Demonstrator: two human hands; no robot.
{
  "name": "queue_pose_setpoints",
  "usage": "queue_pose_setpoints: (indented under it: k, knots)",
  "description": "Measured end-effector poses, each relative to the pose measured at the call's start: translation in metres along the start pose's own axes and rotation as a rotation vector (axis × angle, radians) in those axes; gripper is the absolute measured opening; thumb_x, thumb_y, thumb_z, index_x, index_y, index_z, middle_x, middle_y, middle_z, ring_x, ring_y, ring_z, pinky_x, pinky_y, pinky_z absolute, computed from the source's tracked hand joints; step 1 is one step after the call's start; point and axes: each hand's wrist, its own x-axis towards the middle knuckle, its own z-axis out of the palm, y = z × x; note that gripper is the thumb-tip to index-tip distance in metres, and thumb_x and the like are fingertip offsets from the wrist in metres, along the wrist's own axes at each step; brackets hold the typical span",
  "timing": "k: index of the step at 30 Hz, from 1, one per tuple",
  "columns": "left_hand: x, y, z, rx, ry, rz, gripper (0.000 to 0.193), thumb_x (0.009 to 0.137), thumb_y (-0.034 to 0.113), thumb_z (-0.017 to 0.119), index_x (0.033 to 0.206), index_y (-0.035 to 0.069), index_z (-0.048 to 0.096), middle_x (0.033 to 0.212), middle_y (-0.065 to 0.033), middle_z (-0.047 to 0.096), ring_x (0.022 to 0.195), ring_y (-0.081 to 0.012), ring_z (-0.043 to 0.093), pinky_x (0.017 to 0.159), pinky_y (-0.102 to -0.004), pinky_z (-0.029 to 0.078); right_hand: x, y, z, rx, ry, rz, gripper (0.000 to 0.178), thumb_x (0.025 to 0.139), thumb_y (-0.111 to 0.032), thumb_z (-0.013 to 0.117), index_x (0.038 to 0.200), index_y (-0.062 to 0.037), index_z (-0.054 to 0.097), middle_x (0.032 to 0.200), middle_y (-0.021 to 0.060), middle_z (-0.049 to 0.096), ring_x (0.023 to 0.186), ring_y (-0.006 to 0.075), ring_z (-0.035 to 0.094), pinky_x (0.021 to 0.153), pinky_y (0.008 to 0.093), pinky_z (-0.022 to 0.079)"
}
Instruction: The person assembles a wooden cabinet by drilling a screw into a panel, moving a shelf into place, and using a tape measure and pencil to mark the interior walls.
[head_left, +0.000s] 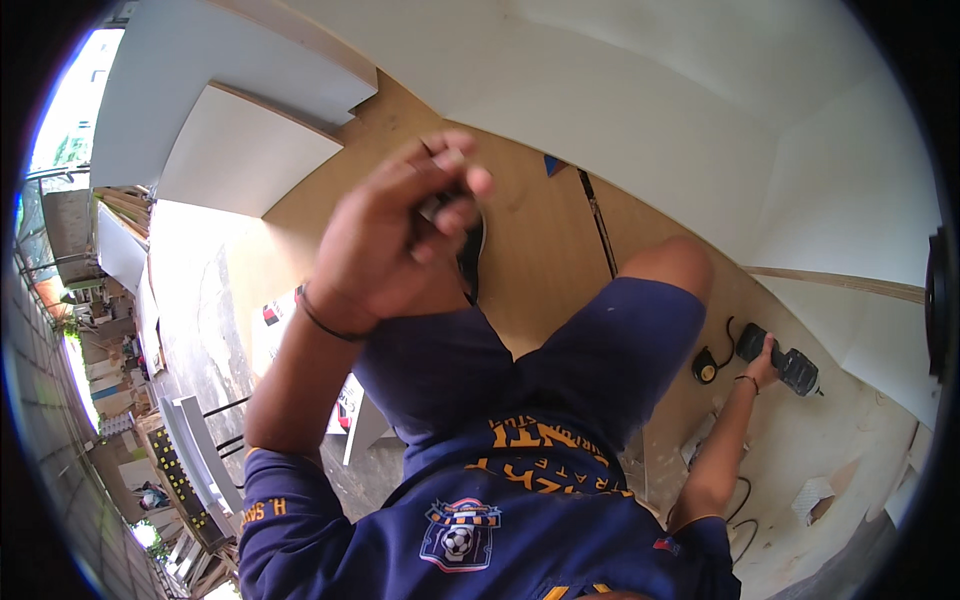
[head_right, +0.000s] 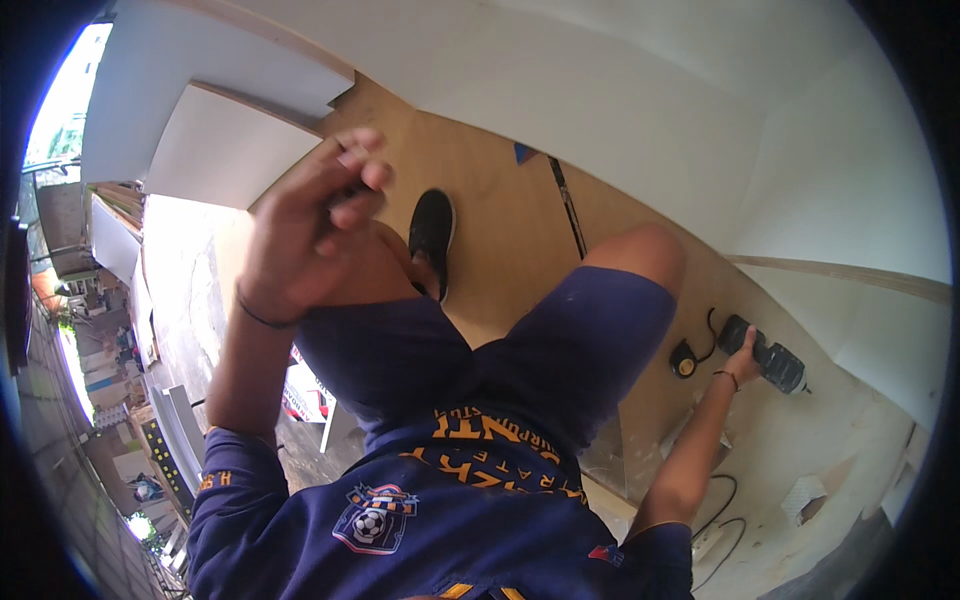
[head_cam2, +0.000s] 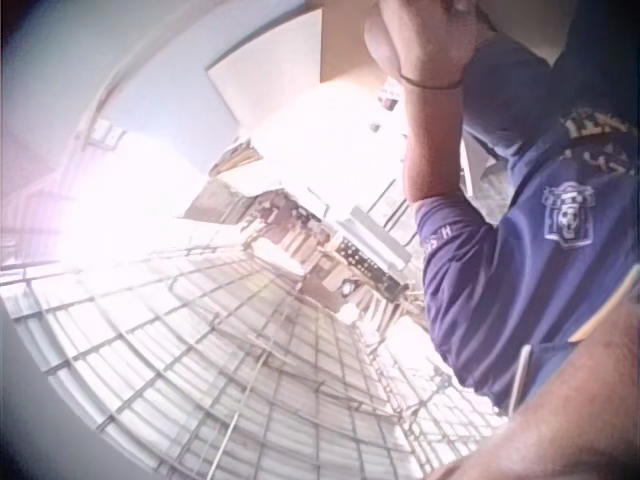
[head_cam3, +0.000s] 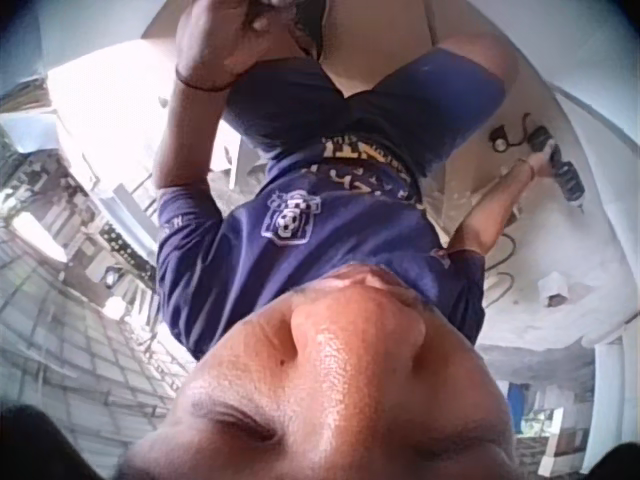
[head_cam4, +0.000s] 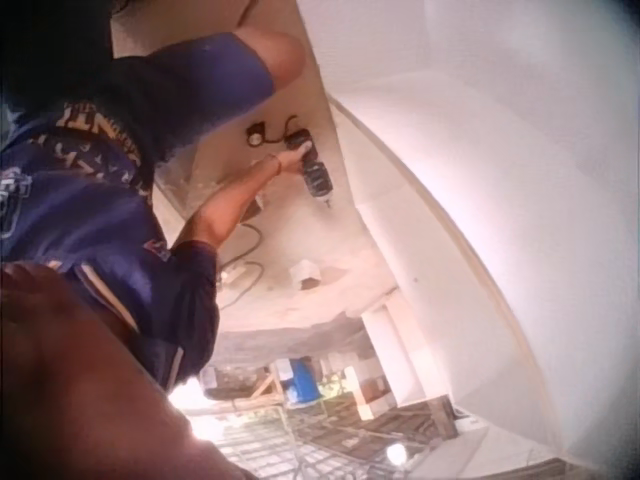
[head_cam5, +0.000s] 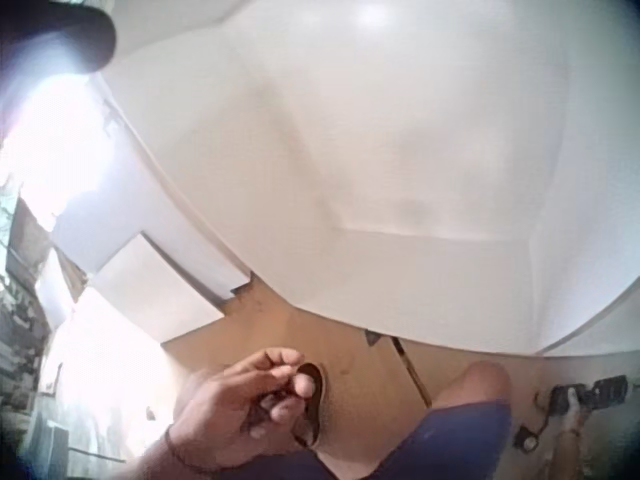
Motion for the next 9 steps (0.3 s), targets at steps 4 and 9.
queue_pose_setpoints:
  k: [4,9]
  knots:
    - [0.035,0.041,-0.036,0.046,-0.048,0.118,0.012,0.098,0.017,0.054,0.100,0.005,0.052,0.085,-0.0034,0.058,0.062,-0.0056,0.044,0.046,-0.0169,0.031,0.022,0.005,0.011,-0.079,0.162,0.214,0.071,0.076,-0.048,0.077,0.110,0.0121,0.062,0.119,0.0229,0.063,0.099,0.0306,0.065,0.088,0.0407,0.053]
    - [0.110,0.024,-0.132,-0.010,0.023,-0.006,0.014,0.096,0.018,0.060,0.094,0.006,0.052,0.081,-0.0007,0.053,0.062,-0.0066,0.041,0.049,-0.0195,0.032,0.029,0.032,0.014,0.123,0.139,0.330,0.065,0.083,-0.047,0.069,0.108,0.0127,0.063,0.111,0.0189,0.068,0.095,0.0291,0.068,0.087,0.0399,0.054]
